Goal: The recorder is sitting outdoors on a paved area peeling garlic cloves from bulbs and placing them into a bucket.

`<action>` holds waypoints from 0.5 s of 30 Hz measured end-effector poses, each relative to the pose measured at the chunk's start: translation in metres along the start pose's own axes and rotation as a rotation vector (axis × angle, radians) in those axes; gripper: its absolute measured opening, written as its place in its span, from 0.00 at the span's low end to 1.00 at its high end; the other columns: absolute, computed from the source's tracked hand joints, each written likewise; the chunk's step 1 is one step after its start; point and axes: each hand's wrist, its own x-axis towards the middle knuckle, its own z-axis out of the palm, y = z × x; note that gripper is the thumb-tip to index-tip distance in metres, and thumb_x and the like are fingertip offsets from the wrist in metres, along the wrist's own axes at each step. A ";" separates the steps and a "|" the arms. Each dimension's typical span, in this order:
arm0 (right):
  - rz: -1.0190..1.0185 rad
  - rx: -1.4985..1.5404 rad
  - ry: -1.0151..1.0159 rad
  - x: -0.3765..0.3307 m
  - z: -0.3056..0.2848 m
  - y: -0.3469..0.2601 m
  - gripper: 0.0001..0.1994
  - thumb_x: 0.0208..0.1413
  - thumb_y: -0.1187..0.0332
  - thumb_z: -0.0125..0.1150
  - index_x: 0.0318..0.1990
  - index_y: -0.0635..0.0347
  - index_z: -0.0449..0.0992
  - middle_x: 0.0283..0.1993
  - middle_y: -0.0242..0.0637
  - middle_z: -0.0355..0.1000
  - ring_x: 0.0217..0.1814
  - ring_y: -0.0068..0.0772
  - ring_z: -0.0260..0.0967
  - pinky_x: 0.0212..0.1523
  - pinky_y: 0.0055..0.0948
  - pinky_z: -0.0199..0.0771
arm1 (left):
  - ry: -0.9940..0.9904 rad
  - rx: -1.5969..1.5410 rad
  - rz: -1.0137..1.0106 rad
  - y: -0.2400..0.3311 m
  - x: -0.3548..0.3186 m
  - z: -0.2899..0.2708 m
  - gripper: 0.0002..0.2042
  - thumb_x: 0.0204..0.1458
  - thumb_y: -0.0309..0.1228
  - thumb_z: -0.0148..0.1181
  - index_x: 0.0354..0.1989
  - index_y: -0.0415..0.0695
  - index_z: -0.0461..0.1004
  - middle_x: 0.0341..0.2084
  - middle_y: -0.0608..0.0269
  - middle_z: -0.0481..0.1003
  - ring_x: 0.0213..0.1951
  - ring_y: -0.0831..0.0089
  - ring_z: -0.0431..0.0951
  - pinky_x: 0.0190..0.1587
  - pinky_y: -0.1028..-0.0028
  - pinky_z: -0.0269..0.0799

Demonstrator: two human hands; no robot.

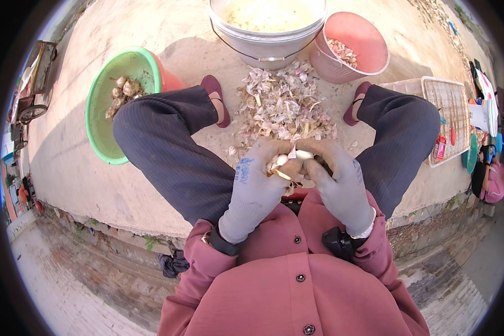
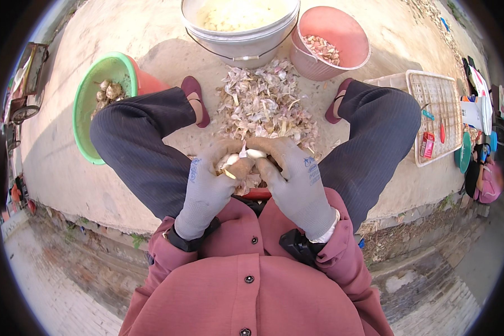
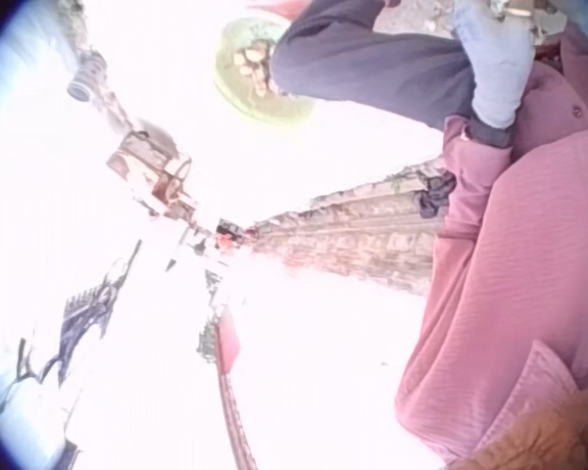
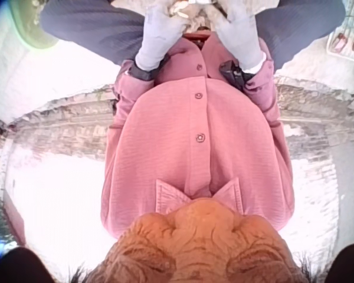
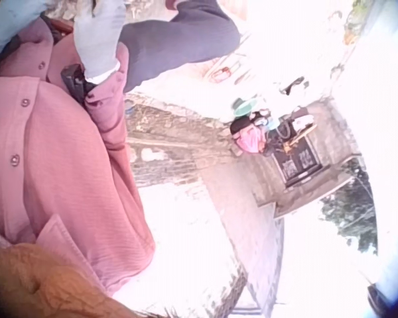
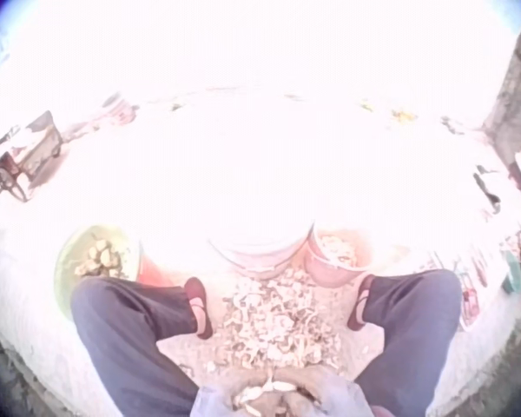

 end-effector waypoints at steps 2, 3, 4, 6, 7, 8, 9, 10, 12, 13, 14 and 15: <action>-0.099 -0.109 0.000 0.000 0.000 0.000 0.15 0.59 0.76 0.57 0.53 0.60 0.78 0.48 0.44 0.76 0.46 0.41 0.76 0.45 0.32 0.75 | 0.004 0.040 -0.018 -0.001 0.000 -0.002 0.10 0.56 0.25 0.61 0.44 0.36 0.78 0.34 0.64 0.77 0.29 0.81 0.76 0.31 0.78 0.71; -0.135 -0.151 -0.001 0.000 0.000 -0.001 0.15 0.58 0.76 0.57 0.53 0.59 0.78 0.48 0.45 0.76 0.46 0.44 0.76 0.46 0.34 0.75 | 0.009 0.054 0.054 -0.006 0.000 -0.003 0.08 0.56 0.24 0.60 0.42 0.35 0.78 0.33 0.64 0.76 0.28 0.81 0.75 0.30 0.78 0.71; -0.169 -0.195 0.000 0.000 0.000 -0.001 0.16 0.58 0.76 0.58 0.54 0.59 0.78 0.48 0.45 0.76 0.47 0.47 0.75 0.46 0.35 0.75 | 0.011 0.067 0.126 -0.007 0.001 -0.003 0.07 0.56 0.24 0.60 0.40 0.35 0.78 0.32 0.64 0.75 0.27 0.81 0.75 0.29 0.78 0.70; -0.196 -0.208 -0.003 0.001 0.000 0.002 0.16 0.58 0.76 0.58 0.54 0.59 0.77 0.48 0.45 0.76 0.47 0.48 0.75 0.46 0.36 0.75 | 0.000 0.033 0.125 -0.002 -0.001 -0.004 0.06 0.56 0.23 0.59 0.39 0.35 0.78 0.32 0.64 0.75 0.27 0.81 0.75 0.28 0.79 0.70; -0.223 -0.221 -0.007 0.002 0.000 0.004 0.17 0.58 0.76 0.57 0.55 0.59 0.77 0.49 0.46 0.76 0.48 0.49 0.75 0.47 0.36 0.75 | -0.010 -0.001 0.124 0.001 -0.001 -0.005 0.05 0.56 0.23 0.59 0.38 0.35 0.78 0.31 0.64 0.75 0.26 0.81 0.75 0.28 0.79 0.70; -0.224 -0.221 -0.008 0.002 0.001 0.006 0.17 0.58 0.76 0.57 0.55 0.59 0.77 0.49 0.46 0.76 0.48 0.49 0.75 0.47 0.36 0.75 | -0.009 -0.002 0.124 0.004 -0.001 -0.005 0.05 0.56 0.23 0.59 0.38 0.35 0.78 0.31 0.64 0.75 0.26 0.81 0.75 0.28 0.79 0.70; -0.214 -0.213 -0.001 0.002 0.004 0.009 0.17 0.59 0.76 0.57 0.56 0.61 0.76 0.49 0.47 0.76 0.48 0.48 0.75 0.47 0.36 0.74 | -0.008 0.016 0.124 0.006 0.000 -0.005 0.05 0.54 0.24 0.61 0.37 0.36 0.78 0.30 0.61 0.74 0.28 0.74 0.76 0.31 0.74 0.71; -0.203 -0.206 0.007 0.002 0.005 0.010 0.17 0.59 0.77 0.56 0.57 0.62 0.75 0.50 0.47 0.76 0.49 0.47 0.75 0.47 0.36 0.74 | -0.008 0.032 0.124 0.007 0.001 -0.005 0.06 0.51 0.25 0.62 0.36 0.38 0.79 0.29 0.57 0.74 0.30 0.66 0.77 0.34 0.69 0.71; -0.134 -0.036 -0.032 0.004 0.008 0.011 0.17 0.61 0.76 0.54 0.57 0.65 0.75 0.50 0.48 0.76 0.49 0.45 0.76 0.48 0.35 0.74 | 0.006 -0.061 0.020 0.002 0.000 -0.001 0.06 0.51 0.25 0.62 0.35 0.38 0.79 0.29 0.57 0.74 0.30 0.65 0.77 0.33 0.69 0.71; -0.064 0.135 -0.070 0.004 0.009 0.011 0.17 0.62 0.76 0.52 0.58 0.67 0.74 0.50 0.50 0.76 0.50 0.44 0.76 0.48 0.35 0.74 | 0.019 -0.153 -0.084 -0.002 -0.001 0.002 0.05 0.50 0.24 0.62 0.35 0.38 0.79 0.29 0.57 0.74 0.29 0.65 0.77 0.32 0.69 0.71; -0.062 0.135 -0.070 0.004 0.012 0.011 0.17 0.62 0.76 0.52 0.58 0.67 0.74 0.50 0.50 0.76 0.50 0.44 0.76 0.48 0.35 0.74 | 0.018 -0.155 -0.085 -0.004 0.000 0.003 0.05 0.50 0.24 0.62 0.35 0.38 0.79 0.29 0.57 0.74 0.29 0.65 0.77 0.32 0.69 0.71; -0.102 0.091 -0.028 0.004 0.017 0.011 0.16 0.64 0.75 0.49 0.58 0.68 0.73 0.49 0.48 0.76 0.48 0.40 0.75 0.47 0.33 0.74 | 0.016 -0.090 -0.003 -0.007 0.001 0.005 0.06 0.50 0.24 0.62 0.35 0.38 0.79 0.29 0.56 0.74 0.29 0.66 0.77 0.32 0.69 0.71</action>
